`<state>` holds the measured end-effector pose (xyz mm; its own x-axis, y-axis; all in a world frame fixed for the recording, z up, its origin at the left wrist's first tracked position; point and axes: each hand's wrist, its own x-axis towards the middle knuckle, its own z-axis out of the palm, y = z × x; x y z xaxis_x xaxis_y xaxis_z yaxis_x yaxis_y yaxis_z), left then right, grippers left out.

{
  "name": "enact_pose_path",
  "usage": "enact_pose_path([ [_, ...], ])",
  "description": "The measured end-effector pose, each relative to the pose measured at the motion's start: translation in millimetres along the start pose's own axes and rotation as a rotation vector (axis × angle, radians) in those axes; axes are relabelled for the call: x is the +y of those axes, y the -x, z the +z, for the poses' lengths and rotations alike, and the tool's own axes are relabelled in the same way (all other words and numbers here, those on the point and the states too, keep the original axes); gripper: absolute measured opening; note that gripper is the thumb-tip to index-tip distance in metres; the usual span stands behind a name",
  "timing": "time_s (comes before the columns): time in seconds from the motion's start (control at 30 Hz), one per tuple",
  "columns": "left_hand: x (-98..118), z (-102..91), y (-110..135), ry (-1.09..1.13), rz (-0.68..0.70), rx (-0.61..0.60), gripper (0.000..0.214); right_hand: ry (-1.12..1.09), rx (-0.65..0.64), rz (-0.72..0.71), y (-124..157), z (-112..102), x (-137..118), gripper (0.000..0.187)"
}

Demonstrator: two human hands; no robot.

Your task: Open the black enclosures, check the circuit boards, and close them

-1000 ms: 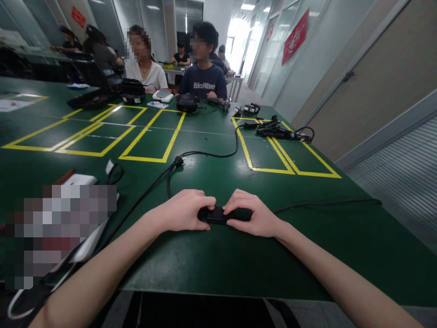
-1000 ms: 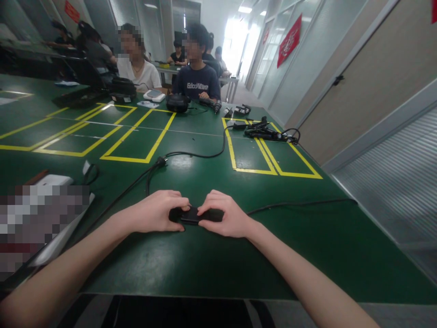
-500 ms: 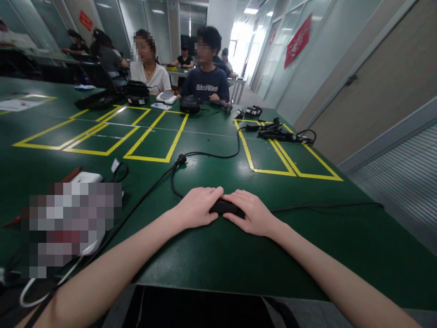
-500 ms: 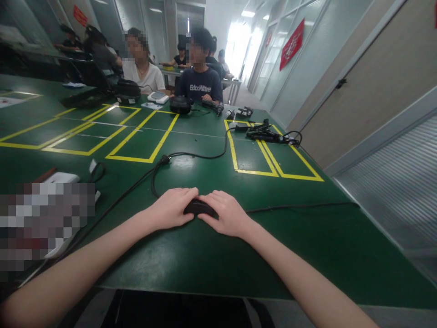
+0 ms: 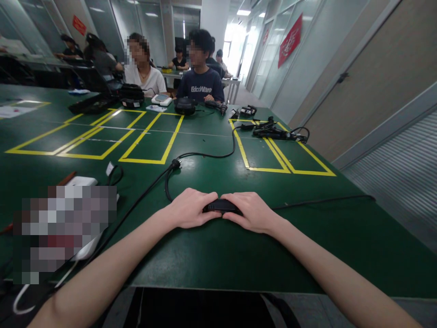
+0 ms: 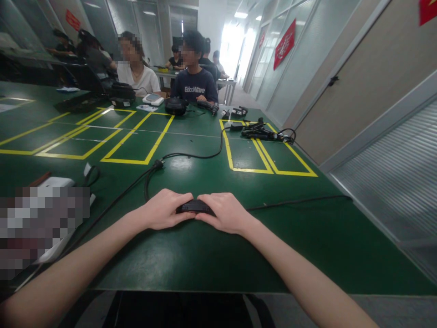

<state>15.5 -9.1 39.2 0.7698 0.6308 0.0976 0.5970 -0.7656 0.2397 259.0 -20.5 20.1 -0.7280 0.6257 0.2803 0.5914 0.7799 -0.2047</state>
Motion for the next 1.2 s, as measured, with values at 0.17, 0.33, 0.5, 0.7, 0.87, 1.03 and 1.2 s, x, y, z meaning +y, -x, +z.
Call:
enact_pose_path([
  [0.17,-2.0,1.4,-2.1,0.006,0.062,0.032,0.031,0.071,0.004,0.003,0.3,-4.0,-1.2,0.036],
  [0.33,-1.3,0.7,-0.1,0.003,0.066,0.029,0.032,-0.008,-0.051,-0.008,1.7,-7.3,-4.2,0.027],
  [0.5,0.2,1.0,0.4,0.002,0.074,0.03,0.033,-0.001,-0.042,-0.012,4.3,-4.2,-3.6,0.028],
  [0.7,1.6,2.9,-3.2,-0.034,0.051,0.01,0.02,-0.031,0.026,-0.049,3.3,-3.4,-1.8,0.026],
  [0.87,1.9,2.6,-1.9,-0.043,0.077,0.051,0.032,0.016,0.035,-0.032,4.5,-2.3,-2.1,0.025],
  [1.03,2.0,2.3,-0.7,-0.07,0.08,0.045,0.037,0.027,0.059,-0.014,3.7,0.4,-2.1,0.026],
  [1.2,2.4,0.9,-0.4,-0.039,0.056,0.086,0.037,0.046,0.097,-0.042,3.2,0.4,-1.8,0.026],
])
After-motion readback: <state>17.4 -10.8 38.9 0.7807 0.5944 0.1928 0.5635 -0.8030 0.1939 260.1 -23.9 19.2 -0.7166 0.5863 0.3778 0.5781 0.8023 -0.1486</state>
